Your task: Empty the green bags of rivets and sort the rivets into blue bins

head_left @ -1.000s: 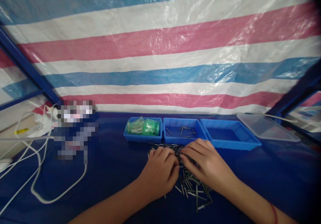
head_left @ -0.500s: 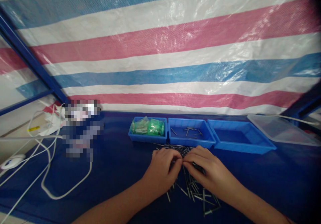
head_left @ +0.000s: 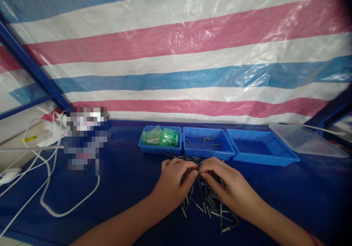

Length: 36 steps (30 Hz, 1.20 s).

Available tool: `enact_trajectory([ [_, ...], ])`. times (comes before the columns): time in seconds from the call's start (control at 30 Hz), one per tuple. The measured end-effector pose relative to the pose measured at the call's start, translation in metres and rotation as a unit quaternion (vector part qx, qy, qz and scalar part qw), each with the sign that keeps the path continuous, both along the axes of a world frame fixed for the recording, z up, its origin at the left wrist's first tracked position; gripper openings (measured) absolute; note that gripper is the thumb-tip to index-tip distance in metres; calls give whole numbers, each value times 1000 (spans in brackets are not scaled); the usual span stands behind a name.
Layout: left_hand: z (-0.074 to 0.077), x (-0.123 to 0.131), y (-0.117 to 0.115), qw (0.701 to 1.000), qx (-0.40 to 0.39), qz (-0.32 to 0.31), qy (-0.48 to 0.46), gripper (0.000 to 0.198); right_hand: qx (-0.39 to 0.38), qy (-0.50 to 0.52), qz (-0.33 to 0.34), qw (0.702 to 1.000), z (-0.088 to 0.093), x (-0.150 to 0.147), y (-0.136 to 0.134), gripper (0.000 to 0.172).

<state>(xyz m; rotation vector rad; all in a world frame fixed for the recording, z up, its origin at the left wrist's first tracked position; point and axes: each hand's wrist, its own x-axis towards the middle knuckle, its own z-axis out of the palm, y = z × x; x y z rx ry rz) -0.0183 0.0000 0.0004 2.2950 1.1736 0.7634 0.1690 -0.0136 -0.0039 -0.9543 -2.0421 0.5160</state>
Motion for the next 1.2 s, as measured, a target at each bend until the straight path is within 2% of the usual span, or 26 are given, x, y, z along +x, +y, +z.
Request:
enact_trajectory([
  [0.13, 0, -1, -1, 999, 12, -24, 24, 17, -16, 30, -1, 999, 0, -2, -2, 11],
  [0.33, -1, 1, -2, 1000, 17, -24, -4, 14, -105, 88, -73, 988, -4, -4, -3, 9],
  [0.6, -3, 0, -2, 999, 34, -24, -20, 11, -59, 90, -64, 992, 4, -6, -6, 12],
  [0.83, -1, 2, -2, 999, 26, 12, -38, 8, -79, 95, -82, 989, 0, -4, -4, 11],
  [0.9, 0, 2, -3, 999, 21, 21, -45, 9, -67, 70, -84, 992, -1, -2, -3, 10],
  [1.03, -1, 1, -3, 998, 5, 24, -58, 9, 18, -5, -94, 995, 0, 3, 3, 11],
  [1.1, -2, 1, -3, 998, -4, 23, -62, 17, 53, -16, -136, 989, 1, 8, 10, 13],
  [1.2, -4, 1, -4, 999, -3, 8, -48, 26, 93, -47, -240, 965, 1, 17, 26, 16],
])
